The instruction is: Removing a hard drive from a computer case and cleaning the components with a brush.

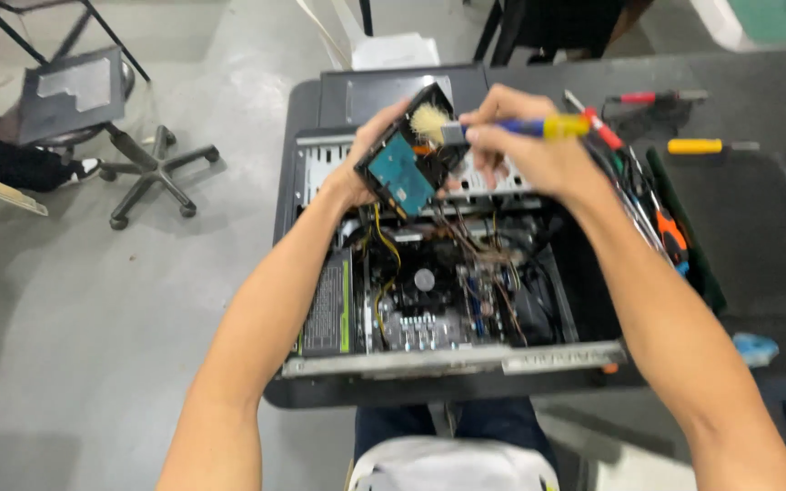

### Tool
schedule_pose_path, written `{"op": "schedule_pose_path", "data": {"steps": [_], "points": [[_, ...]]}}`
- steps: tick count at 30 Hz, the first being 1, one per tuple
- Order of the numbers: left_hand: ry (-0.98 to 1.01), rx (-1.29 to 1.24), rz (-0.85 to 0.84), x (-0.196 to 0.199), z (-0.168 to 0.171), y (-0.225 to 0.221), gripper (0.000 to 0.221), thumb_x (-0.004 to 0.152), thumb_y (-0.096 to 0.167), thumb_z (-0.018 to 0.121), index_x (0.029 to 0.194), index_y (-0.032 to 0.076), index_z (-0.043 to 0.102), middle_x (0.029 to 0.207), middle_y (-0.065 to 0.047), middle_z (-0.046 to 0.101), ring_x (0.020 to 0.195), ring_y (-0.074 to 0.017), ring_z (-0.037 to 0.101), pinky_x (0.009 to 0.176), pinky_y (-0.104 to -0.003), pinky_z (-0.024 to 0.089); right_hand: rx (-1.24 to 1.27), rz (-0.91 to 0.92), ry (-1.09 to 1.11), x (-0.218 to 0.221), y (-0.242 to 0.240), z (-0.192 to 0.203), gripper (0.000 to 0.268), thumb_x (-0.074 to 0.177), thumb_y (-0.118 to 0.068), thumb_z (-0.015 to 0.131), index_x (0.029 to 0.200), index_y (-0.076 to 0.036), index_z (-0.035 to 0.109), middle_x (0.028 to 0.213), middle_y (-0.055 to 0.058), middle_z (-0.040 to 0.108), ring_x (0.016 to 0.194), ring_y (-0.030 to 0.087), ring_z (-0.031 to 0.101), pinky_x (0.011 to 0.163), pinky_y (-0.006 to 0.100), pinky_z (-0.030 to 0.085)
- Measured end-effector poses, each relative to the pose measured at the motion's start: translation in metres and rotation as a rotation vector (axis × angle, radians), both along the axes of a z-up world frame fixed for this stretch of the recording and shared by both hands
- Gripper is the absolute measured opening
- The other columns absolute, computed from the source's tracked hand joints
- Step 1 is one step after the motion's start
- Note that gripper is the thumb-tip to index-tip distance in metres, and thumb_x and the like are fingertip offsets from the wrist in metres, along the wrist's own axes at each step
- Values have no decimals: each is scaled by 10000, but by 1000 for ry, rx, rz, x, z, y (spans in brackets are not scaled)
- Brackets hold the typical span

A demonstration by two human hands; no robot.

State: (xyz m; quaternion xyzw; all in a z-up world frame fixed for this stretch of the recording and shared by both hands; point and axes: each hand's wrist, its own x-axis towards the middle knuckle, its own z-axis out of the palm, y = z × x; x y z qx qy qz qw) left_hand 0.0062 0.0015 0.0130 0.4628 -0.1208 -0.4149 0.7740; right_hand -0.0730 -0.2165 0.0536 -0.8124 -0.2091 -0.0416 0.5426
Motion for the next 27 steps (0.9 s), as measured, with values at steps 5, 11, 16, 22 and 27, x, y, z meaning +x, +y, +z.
{"op": "schedule_pose_path", "data": {"steps": [5,11,16,22,27], "points": [[-3,-18,38,-15,2,-1,840,759,565,585,1345,-28,482,1189,-264,621,995,-404,682,768,-532,627,-276,-130,226,-36,-41,24,175,994,-121,634,835,-49,639,542,87,614,369,149,525,417,232,390],[6,-33,21,-75,45,-17,914,668,516,658,1366,4,364,1274,-297,535,955,-438,719,736,-443,642,-71,-734,4,-87,-131,-28,346,1167,-421,587,998,-147,714,641,-28,525,557,55,457,543,222,347],[132,27,137,-124,41,-33,536,841,437,584,1158,39,416,990,-115,491,833,-280,574,853,-520,603,78,-1235,-134,-109,-247,-123,715,1265,-586,506,767,-101,673,547,30,498,481,124,527,495,271,438],[187,95,136,-165,14,-38,394,1019,469,453,987,77,465,932,-120,555,875,-267,558,1021,-519,474,-611,-1263,568,-130,-252,-169,838,1041,-741,559,1178,64,749,1245,440,621,1149,603,584,971,596,456],[311,183,277,-170,-13,-49,493,1110,434,428,864,39,590,738,-92,620,778,-235,634,927,-411,544,-756,-1382,490,-116,-271,-203,983,900,-887,748,995,91,745,1058,302,716,964,532,688,764,590,534]]}}
